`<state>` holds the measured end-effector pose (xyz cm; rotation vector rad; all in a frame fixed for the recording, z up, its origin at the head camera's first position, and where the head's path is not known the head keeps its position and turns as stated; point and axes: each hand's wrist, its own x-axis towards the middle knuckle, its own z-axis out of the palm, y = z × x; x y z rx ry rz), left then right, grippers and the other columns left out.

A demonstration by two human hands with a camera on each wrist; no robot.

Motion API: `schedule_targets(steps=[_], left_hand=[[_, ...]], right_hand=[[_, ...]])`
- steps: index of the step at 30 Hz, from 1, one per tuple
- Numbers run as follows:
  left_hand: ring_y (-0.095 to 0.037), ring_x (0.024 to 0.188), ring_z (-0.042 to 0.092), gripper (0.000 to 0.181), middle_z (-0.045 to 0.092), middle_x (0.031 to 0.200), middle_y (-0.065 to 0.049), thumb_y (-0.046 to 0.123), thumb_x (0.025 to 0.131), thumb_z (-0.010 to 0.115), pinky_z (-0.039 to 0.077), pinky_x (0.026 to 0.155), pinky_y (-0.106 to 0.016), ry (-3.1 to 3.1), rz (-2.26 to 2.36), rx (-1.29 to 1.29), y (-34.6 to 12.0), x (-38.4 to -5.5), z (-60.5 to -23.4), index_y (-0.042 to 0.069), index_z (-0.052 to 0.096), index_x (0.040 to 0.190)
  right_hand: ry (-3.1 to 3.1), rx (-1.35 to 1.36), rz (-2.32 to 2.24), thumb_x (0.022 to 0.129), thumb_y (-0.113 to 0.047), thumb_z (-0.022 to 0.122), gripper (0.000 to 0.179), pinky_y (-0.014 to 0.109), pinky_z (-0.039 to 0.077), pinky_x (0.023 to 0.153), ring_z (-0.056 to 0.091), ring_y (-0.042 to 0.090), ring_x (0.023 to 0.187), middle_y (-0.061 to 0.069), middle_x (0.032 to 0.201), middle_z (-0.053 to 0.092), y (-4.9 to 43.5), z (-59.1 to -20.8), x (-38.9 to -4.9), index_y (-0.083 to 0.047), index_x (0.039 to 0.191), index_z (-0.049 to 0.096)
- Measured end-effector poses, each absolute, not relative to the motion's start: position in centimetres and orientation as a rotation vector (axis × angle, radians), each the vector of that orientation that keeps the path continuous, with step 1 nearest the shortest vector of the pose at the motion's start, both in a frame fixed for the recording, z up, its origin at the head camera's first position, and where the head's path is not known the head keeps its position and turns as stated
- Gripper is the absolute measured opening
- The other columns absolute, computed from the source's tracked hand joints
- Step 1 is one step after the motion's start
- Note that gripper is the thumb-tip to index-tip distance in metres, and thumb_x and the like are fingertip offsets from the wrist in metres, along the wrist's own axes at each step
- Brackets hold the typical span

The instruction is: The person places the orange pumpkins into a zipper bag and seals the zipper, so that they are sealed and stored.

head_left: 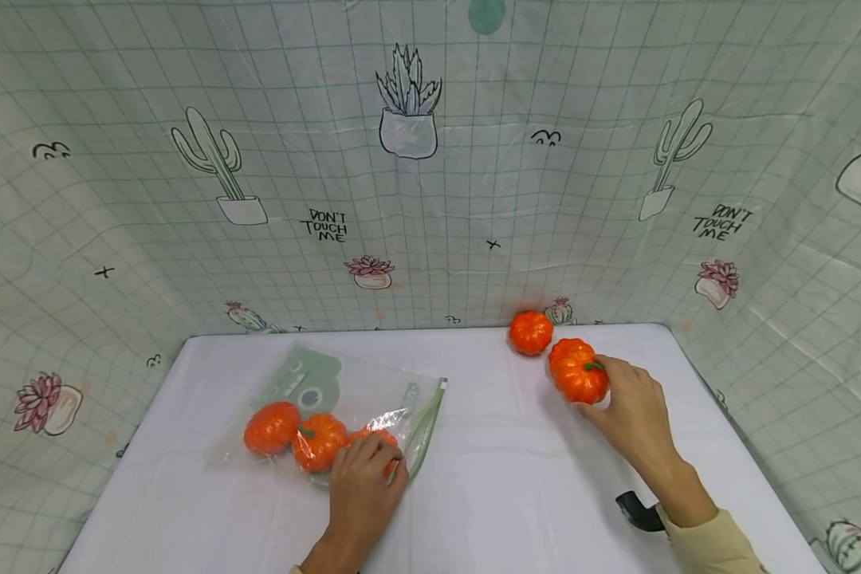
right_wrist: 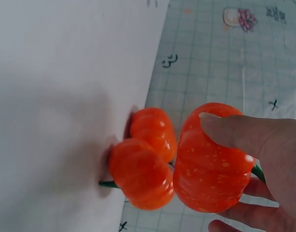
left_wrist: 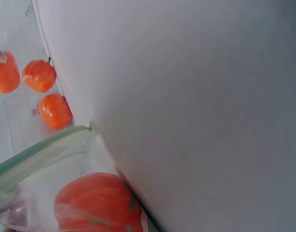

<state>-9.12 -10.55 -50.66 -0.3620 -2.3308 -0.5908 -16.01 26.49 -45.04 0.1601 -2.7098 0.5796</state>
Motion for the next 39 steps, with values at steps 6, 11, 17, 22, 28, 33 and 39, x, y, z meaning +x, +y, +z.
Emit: schedule_targets(steps=[6,11,17,22,28,33,39], left_hand=[[-0.016,0.073,0.056,0.024,0.059,0.077,0.004,0.005,0.069,0.091,0.043,0.065,-0.031,-2.342,-0.591,-0.353,-10.5,-9.1,-50.5,0.015,0.070,0.073],[-0.016,0.073,0.058,0.023,0.060,0.077,0.004,0.004,0.068,0.090,0.043,0.065,-0.032,-2.344,-0.580,-0.345,-10.5,-9.0,-50.5,0.014,0.070,0.072],[-0.016,0.073,0.058,0.022,0.060,0.077,0.004,0.003,0.068,0.089,0.044,0.065,-0.032,-2.327,-0.585,-0.352,-10.6,-9.0,-50.5,0.014,0.070,0.072],[-0.016,0.073,0.058,0.022,0.059,0.076,0.004,0.004,0.067,0.088,0.044,0.066,-0.032,-2.310,-0.584,-0.361,-10.6,-9.0,-50.6,0.015,0.070,0.071],[-0.016,0.073,0.057,0.022,0.059,0.076,0.004,0.003,0.068,0.088,0.044,0.066,-0.032,-2.316,-0.587,-0.358,-10.6,-9.0,-50.6,0.014,0.070,0.071],[-0.016,0.073,0.058,0.022,0.059,0.076,0.004,0.004,0.068,0.089,0.044,0.066,-0.032,-2.323,-0.588,-0.352,-10.6,-9.0,-50.6,0.014,0.070,0.072],[-0.016,0.073,0.058,0.022,0.058,0.076,0.004,0.004,0.068,0.088,0.044,0.066,-0.032,-2.306,-0.586,-0.362,-10.5,-9.1,-50.6,0.015,0.070,0.071]], right_hand=[[-2.724,0.214,0.563,0.072,-0.013,0.096,0.077,0.072,0.038,0.104,0.055,0.054,0.120,0.032,0.129,0.064,25.1,-45.3,-15.7,0.008,0.135,0.058],[-2.745,0.249,0.569,0.073,-0.012,0.096,0.076,0.070,0.038,0.106,0.055,0.051,0.121,0.028,0.130,0.064,24.1,-45.5,-15.5,0.007,0.135,0.058],[-2.722,0.296,0.585,0.070,-0.012,0.097,0.077,0.068,0.041,0.105,0.057,0.050,0.121,0.025,0.130,0.066,23.1,-46.0,-15.3,0.005,0.135,0.059],[-2.724,0.326,0.600,0.069,-0.013,0.098,0.078,0.067,0.042,0.104,0.058,0.048,0.120,0.023,0.131,0.067,22.2,-46.4,-15.1,0.005,0.135,0.060],[-2.728,0.343,0.628,0.068,-0.012,0.099,0.078,0.066,0.043,0.105,0.058,0.046,0.121,0.022,0.131,0.067,21.1,-46.8,-14.9,0.004,0.134,0.061],[-2.721,0.373,0.633,0.066,-0.012,0.100,0.077,0.065,0.045,0.104,0.060,0.045,0.120,0.022,0.130,0.068,20.2,-47.2,-14.7,0.003,0.131,0.062],[-2.711,0.401,0.634,0.065,-0.012,0.101,0.078,0.064,0.046,0.102,0.061,0.043,0.119,0.019,0.126,0.070,19.4,-47.7,-14.4,0.001,0.131,0.062]])
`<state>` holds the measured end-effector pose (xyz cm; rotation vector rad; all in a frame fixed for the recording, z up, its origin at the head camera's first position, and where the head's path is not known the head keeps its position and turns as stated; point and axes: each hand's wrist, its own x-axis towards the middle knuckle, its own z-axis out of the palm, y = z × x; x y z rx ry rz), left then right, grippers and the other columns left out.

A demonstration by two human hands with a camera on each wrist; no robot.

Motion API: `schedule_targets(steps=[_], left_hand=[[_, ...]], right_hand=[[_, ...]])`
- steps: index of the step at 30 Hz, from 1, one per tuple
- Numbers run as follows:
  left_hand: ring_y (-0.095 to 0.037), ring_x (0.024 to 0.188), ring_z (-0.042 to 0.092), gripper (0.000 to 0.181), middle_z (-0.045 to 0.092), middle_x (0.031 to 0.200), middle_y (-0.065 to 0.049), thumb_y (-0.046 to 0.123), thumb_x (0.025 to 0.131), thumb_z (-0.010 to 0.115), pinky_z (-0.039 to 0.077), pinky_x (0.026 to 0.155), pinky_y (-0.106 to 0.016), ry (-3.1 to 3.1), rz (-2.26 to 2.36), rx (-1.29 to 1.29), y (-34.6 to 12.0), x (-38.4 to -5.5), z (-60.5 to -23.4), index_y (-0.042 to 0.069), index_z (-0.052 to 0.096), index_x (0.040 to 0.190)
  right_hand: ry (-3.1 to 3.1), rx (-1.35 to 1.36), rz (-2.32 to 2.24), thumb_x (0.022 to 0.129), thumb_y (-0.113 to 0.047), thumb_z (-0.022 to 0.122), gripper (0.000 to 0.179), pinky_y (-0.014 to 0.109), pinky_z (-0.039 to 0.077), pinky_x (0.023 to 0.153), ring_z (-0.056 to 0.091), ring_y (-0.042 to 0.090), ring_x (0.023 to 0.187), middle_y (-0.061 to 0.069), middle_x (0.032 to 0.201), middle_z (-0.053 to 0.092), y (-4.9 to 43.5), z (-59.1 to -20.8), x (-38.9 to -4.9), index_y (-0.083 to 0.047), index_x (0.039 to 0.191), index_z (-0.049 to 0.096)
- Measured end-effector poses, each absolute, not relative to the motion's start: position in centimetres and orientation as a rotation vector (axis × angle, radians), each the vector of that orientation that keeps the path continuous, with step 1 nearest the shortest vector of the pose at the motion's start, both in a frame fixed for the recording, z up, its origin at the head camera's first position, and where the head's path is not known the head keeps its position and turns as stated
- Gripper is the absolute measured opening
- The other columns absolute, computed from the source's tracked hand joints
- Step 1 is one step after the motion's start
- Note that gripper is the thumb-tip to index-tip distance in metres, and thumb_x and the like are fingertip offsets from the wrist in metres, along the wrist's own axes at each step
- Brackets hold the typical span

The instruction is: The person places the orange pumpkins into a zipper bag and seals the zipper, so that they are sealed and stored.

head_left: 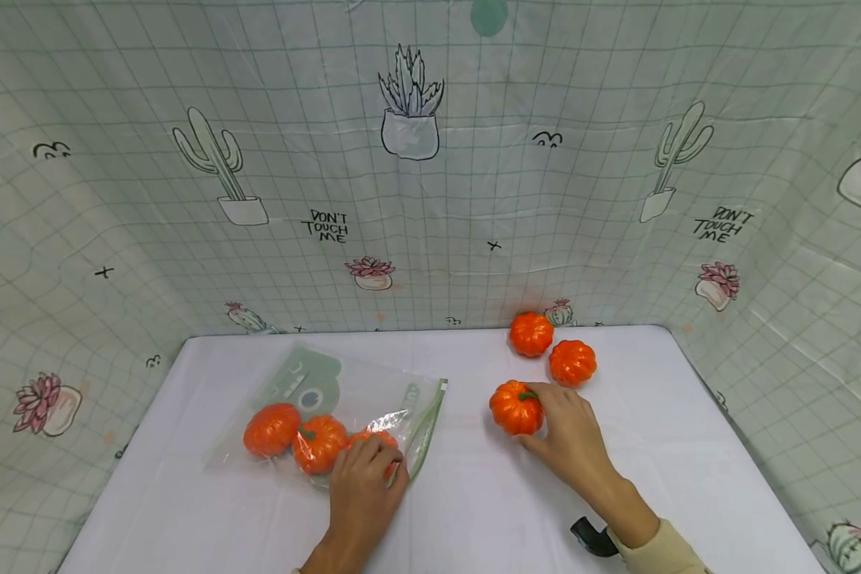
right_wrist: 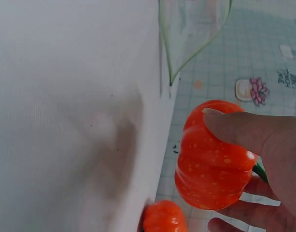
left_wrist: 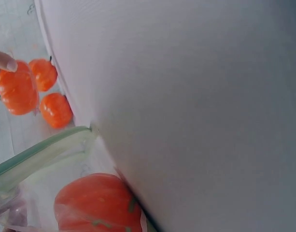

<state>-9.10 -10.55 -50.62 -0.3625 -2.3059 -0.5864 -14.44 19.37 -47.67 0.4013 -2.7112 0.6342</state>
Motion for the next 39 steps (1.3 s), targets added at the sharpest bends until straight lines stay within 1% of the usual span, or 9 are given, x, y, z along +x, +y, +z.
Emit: schedule_targets(steps=[9,16,22,33,39], left_hand=[[-0.016,0.071,0.057,0.022,0.058,0.075,0.004,0.003,0.067,0.088,0.042,0.064,-0.031,-2.285,-0.585,-0.371,-10.5,-9.2,-50.7,0.014,0.069,0.071],[-0.016,0.071,0.057,0.022,0.058,0.075,0.004,0.003,0.066,0.088,0.042,0.064,-0.031,-2.288,-0.581,-0.372,-10.5,-9.2,-50.8,0.014,0.069,0.070],[-0.016,0.071,0.058,0.023,0.058,0.075,0.004,0.004,0.066,0.089,0.043,0.064,-0.032,-2.295,-0.575,-0.370,-10.5,-9.2,-50.8,0.015,0.069,0.071],[-0.015,0.072,0.058,0.023,0.058,0.076,0.004,0.004,0.067,0.089,0.043,0.065,-0.031,-2.313,-0.582,-0.363,-10.5,-9.1,-50.7,0.015,0.070,0.071],[-0.015,0.072,0.057,0.023,0.058,0.076,0.005,0.004,0.067,0.090,0.044,0.065,-0.032,-2.328,-0.583,-0.355,-10.5,-9.1,-50.7,0.014,0.070,0.071]], right_hand=[[-2.728,0.444,0.625,0.066,-0.012,0.100,0.077,0.060,0.048,0.101,0.061,0.040,0.116,0.016,0.127,0.070,18.2,-48.0,-14.1,-0.002,0.133,0.063],[-2.763,0.462,0.629,0.065,-0.018,0.101,0.080,0.058,0.047,0.104,0.061,0.039,0.118,0.014,0.127,0.070,17.2,-48.6,-13.8,-0.003,0.133,0.062],[-2.769,0.482,0.633,0.065,-0.020,0.102,0.080,0.056,0.049,0.103,0.062,0.037,0.116,0.012,0.126,0.070,16.3,-48.9,-13.7,-0.005,0.133,0.063],[-2.745,0.546,0.624,0.065,-0.020,0.102,0.079,0.055,0.049,0.102,0.062,0.037,0.117,0.012,0.125,0.070,14.9,-49.2,-13.4,-0.005,0.132,0.064],[-2.768,0.557,0.653,0.065,-0.020,0.102,0.078,0.055,0.048,0.104,0.061,0.037,0.118,0.011,0.127,0.069,14.3,-49.2,-13.3,-0.006,0.132,0.064]])
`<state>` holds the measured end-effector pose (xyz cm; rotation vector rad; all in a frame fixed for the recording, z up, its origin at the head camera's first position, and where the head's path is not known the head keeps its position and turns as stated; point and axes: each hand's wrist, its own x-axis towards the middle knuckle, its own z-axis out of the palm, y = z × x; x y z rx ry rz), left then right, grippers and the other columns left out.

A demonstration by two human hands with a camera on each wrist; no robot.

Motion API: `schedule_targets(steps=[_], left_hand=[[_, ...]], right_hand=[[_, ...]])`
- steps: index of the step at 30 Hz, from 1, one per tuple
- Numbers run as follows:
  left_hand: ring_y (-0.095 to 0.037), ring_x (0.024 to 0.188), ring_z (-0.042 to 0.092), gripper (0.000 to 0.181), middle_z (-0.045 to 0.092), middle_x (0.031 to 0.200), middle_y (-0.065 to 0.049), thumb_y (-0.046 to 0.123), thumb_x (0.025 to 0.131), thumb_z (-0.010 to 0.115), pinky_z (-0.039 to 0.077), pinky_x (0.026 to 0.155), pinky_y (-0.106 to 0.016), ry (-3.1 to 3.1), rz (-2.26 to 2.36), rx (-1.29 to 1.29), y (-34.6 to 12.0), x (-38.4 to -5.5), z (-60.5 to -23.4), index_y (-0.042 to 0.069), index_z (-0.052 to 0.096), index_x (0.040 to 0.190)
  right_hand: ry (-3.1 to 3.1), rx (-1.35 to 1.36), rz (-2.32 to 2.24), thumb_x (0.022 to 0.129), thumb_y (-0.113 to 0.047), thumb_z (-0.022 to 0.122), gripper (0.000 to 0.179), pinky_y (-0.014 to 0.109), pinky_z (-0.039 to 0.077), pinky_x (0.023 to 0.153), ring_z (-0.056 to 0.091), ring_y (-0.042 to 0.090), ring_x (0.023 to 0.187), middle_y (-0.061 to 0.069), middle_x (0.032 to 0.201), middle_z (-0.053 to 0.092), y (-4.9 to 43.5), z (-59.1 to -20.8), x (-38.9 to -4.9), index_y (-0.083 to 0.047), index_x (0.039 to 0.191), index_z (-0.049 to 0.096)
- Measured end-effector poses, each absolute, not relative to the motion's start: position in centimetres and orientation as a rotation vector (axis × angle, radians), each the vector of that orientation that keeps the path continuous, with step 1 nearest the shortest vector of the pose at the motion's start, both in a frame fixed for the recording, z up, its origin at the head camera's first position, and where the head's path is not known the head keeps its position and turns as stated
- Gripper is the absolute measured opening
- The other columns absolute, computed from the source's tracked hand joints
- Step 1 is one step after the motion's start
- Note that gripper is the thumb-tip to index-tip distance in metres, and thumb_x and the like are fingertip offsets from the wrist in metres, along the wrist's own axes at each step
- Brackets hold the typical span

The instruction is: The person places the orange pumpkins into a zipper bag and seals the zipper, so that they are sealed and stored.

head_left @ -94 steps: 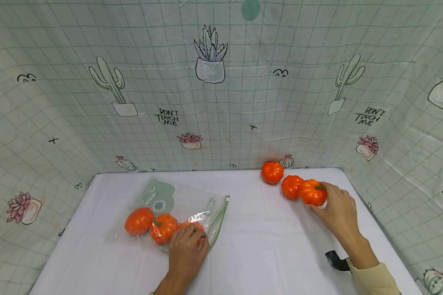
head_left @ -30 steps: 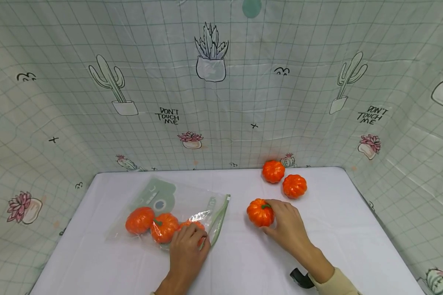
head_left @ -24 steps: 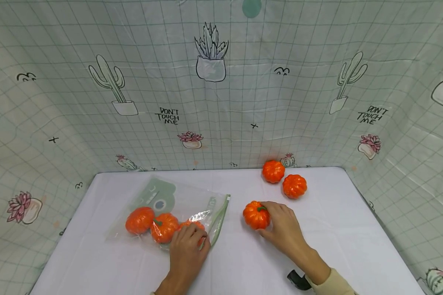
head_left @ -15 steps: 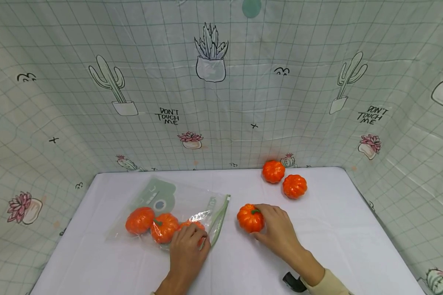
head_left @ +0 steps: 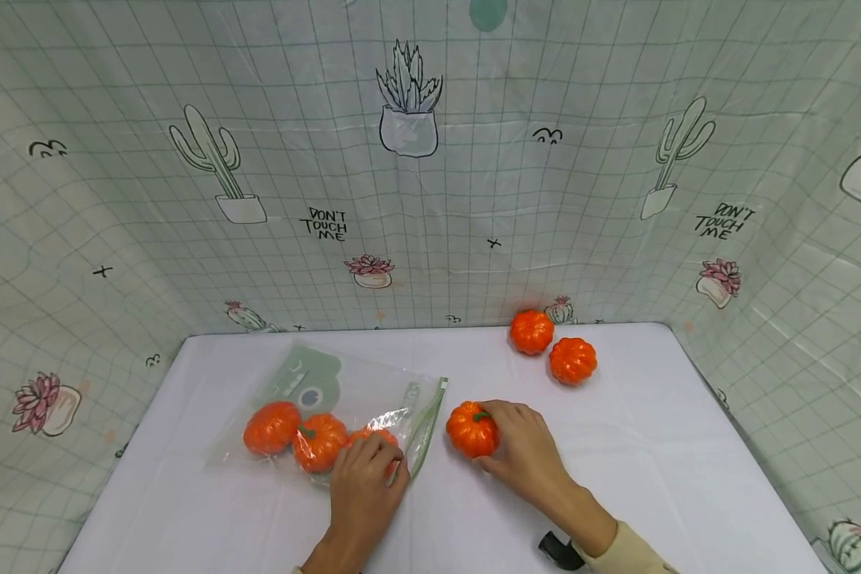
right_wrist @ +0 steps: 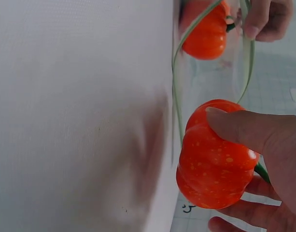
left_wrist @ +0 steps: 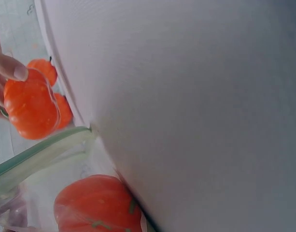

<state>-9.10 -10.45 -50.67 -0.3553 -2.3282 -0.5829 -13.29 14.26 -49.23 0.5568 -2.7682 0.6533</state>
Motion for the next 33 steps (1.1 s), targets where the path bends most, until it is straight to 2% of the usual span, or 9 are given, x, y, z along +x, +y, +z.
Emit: schedule_targets(steps=[33], left_hand=[[-0.015,0.072,0.056,0.025,0.057,0.075,0.005,0.005,0.067,0.092,0.043,0.066,-0.032,-2.331,-0.581,-0.359,-10.5,-9.2,-50.8,0.015,0.069,0.071]], right_hand=[[-2.750,0.703,0.709,0.065,-0.023,0.102,0.080,0.053,0.047,0.107,0.061,0.034,0.121,0.008,0.128,0.069,11.0,-49.3,-12.4,-0.007,0.133,0.064]])
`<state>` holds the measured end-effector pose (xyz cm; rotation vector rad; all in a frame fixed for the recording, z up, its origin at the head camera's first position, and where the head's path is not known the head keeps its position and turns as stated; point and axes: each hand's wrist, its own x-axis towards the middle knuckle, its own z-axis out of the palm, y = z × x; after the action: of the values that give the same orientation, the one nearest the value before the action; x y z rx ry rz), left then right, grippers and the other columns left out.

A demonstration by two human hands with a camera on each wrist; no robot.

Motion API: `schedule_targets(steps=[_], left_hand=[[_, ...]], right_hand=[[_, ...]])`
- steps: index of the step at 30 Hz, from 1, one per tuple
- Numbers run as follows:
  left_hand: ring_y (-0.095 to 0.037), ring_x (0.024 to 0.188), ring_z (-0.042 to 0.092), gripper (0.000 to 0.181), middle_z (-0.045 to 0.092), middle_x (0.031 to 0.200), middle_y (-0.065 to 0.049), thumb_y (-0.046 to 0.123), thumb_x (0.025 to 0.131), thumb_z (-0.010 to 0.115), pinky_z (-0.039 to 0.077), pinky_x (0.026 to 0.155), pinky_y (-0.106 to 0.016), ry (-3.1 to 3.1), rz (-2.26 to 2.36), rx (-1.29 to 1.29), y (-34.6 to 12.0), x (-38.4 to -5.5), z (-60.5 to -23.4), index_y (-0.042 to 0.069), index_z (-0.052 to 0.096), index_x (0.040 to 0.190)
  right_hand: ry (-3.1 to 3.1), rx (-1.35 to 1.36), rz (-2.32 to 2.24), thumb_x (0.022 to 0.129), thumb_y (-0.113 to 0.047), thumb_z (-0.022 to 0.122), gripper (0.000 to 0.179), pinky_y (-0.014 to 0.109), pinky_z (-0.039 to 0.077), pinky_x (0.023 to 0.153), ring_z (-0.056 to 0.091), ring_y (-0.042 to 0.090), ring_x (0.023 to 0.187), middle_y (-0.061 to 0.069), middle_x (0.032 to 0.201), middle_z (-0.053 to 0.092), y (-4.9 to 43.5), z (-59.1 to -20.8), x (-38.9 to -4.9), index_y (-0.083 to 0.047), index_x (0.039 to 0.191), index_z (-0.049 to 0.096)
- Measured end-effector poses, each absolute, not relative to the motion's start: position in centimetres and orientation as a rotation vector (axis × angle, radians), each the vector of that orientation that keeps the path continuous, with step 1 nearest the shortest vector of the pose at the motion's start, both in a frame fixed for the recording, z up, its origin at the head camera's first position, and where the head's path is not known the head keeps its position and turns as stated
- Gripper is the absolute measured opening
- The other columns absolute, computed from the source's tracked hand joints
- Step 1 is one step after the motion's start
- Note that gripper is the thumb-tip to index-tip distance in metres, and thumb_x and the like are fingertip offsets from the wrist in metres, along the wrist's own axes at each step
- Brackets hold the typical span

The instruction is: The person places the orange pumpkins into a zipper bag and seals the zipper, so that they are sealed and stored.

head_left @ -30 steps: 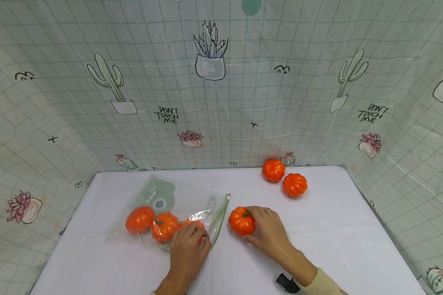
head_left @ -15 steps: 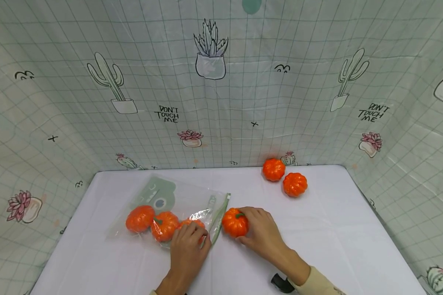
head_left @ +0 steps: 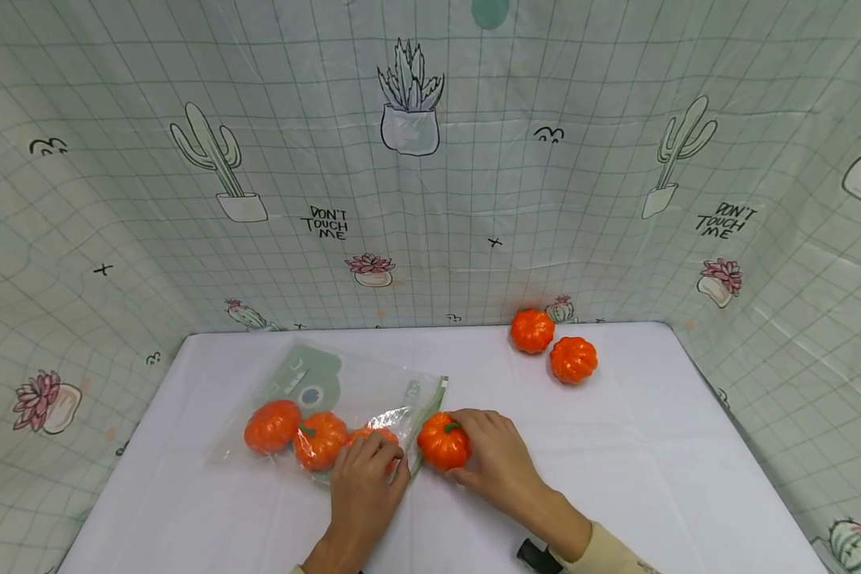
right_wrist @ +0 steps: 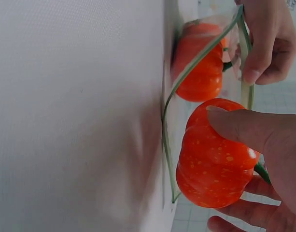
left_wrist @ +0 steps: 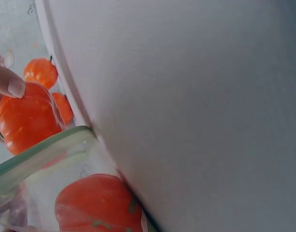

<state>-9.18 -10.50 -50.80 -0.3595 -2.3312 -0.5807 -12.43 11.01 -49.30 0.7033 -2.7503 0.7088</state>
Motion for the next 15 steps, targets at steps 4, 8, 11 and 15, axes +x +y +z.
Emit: schedule_targets(steps=[4,8,11,15], left_hand=[[-0.015,0.071,0.056,0.025,0.056,0.074,0.005,0.005,0.067,0.091,0.043,0.065,-0.031,-2.321,-0.583,-0.364,-10.5,-9.2,-50.8,0.015,0.069,0.071],[-0.014,0.070,0.055,0.025,0.054,0.074,0.006,0.004,0.067,0.091,0.042,0.065,-0.030,-2.315,-0.586,-0.371,-10.5,-9.2,-50.7,0.015,0.068,0.070],[-0.014,0.070,0.054,0.025,0.054,0.074,0.005,0.005,0.068,0.091,0.042,0.064,-0.030,-2.313,-0.587,-0.374,-10.4,-9.2,-50.7,0.015,0.068,0.070],[-0.014,0.070,0.054,0.024,0.054,0.073,0.005,0.006,0.068,0.090,0.041,0.064,-0.030,-2.299,-0.586,-0.381,-10.4,-9.2,-50.7,0.015,0.069,0.070]], right_hand=[[-2.763,0.714,0.720,0.066,-0.023,0.102,0.078,0.053,0.047,0.108,0.061,0.033,0.121,0.007,0.128,0.069,10.5,-49.4,-12.3,-0.008,0.133,0.064],[-2.765,0.728,0.716,0.067,-0.024,0.101,0.078,0.053,0.047,0.107,0.061,0.033,0.121,0.007,0.127,0.069,10.0,-49.5,-12.3,-0.008,0.133,0.064],[-2.770,0.730,0.690,0.068,-0.027,0.101,0.077,0.052,0.047,0.107,0.061,0.033,0.121,0.007,0.127,0.068,9.6,-49.6,-12.3,-0.008,0.133,0.064],[-2.773,0.733,0.655,0.070,-0.031,0.100,0.076,0.052,0.048,0.106,0.061,0.033,0.120,0.008,0.127,0.068,9.2,-49.7,-12.4,-0.008,0.133,0.063]])
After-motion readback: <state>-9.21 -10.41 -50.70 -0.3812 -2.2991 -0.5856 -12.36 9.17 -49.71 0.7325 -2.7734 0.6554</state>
